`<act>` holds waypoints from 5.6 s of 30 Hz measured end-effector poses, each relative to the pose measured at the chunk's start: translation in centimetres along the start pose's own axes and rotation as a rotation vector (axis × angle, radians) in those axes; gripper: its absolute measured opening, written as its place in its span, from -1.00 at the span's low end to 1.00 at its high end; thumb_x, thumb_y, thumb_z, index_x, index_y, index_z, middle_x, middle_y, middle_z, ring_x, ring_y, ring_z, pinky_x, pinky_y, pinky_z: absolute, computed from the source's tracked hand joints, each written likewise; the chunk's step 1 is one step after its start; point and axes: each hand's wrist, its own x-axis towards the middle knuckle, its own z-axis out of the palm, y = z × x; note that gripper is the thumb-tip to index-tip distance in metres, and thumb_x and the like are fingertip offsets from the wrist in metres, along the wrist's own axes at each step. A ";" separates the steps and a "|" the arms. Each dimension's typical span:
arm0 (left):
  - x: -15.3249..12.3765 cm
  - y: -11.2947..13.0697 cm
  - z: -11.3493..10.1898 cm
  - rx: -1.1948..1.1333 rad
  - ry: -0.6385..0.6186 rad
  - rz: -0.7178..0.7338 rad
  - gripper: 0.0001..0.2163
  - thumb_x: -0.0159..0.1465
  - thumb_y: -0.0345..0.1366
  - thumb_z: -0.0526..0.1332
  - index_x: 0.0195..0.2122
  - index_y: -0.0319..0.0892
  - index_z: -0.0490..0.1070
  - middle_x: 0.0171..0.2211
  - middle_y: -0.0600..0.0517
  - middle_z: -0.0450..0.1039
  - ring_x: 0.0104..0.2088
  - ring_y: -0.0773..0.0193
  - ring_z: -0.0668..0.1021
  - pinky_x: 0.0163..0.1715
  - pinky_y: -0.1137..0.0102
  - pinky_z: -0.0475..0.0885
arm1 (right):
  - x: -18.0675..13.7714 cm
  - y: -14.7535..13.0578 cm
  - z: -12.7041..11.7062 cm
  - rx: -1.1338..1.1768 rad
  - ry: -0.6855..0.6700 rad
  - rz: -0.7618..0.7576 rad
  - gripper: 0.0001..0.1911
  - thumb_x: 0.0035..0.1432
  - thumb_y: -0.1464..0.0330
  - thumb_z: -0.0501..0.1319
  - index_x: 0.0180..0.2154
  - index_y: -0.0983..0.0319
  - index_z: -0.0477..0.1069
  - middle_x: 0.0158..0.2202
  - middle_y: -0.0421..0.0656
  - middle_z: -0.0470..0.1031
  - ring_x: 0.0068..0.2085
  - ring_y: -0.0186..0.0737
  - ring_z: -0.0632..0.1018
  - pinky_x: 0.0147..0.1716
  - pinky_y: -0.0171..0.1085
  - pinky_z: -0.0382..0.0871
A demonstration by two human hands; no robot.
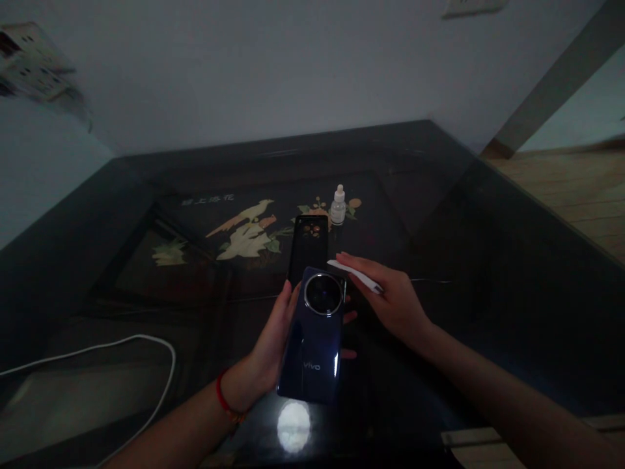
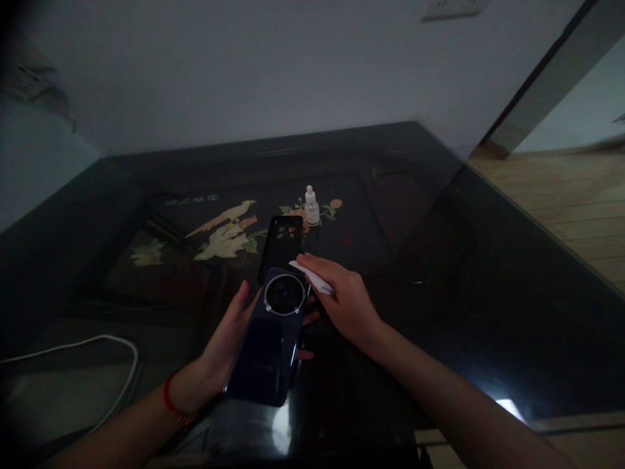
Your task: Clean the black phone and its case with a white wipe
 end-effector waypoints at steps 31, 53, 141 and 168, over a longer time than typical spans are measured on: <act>-0.1 -0.9 -0.4 0.025 -0.207 -0.009 -0.46 0.32 0.05 -0.12 0.31 0.25 -0.25 0.21 -0.04 0.27 0.03 -0.09 0.47 0.00 -0.09 0.27 | -0.6 -0.9 -0.2 -0.452 -0.066 -0.550 -0.64 0.27 0.55 -0.01 0.06 0.45 0.33 0.09 0.15 0.40 0.21 -0.08 0.32 0.15 -0.05 0.32; -0.4 -0.6 -0.2 0.075 -0.312 0.027 -0.39 0.31 0.10 -0.24 0.31 0.14 -0.51 0.22 -0.19 0.21 0.13 -0.23 0.36 0.02 -0.18 0.16 | -0.4 -0.8 -0.7 0.031 0.189 0.000 -0.64 0.30 0.40 0.03 0.09 0.13 0.35 0.09 -0.16 0.44 0.03 -0.15 0.52 -0.04 -0.14 0.50; 0.2 0.4 -0.8 -0.039 -0.169 0.110 -0.44 0.29 0.13 -0.15 0.26 0.07 0.08 -0.04 -0.04 0.49 -0.12 0.09 0.54 0.00 0.13 0.32 | -0.4 -1.0 -0.4 -0.413 -0.102 -0.787 -0.67 0.27 0.52 0.01 0.02 0.53 0.35 0.06 0.14 0.44 0.20 -0.03 0.33 0.15 -0.01 0.31; 0.0 1.0 -1.2 0.023 -0.426 0.088 -0.39 0.25 0.19 -0.16 0.31 0.16 -0.10 0.10 -0.09 0.40 0.11 -0.17 0.40 0.02 -0.15 0.25 | -0.1 0.0 -1.6 -0.179 -0.087 -0.555 -0.59 0.23 0.49 0.01 0.11 0.37 0.27 0.10 0.12 0.39 0.20 -0.09 0.34 0.14 0.06 0.28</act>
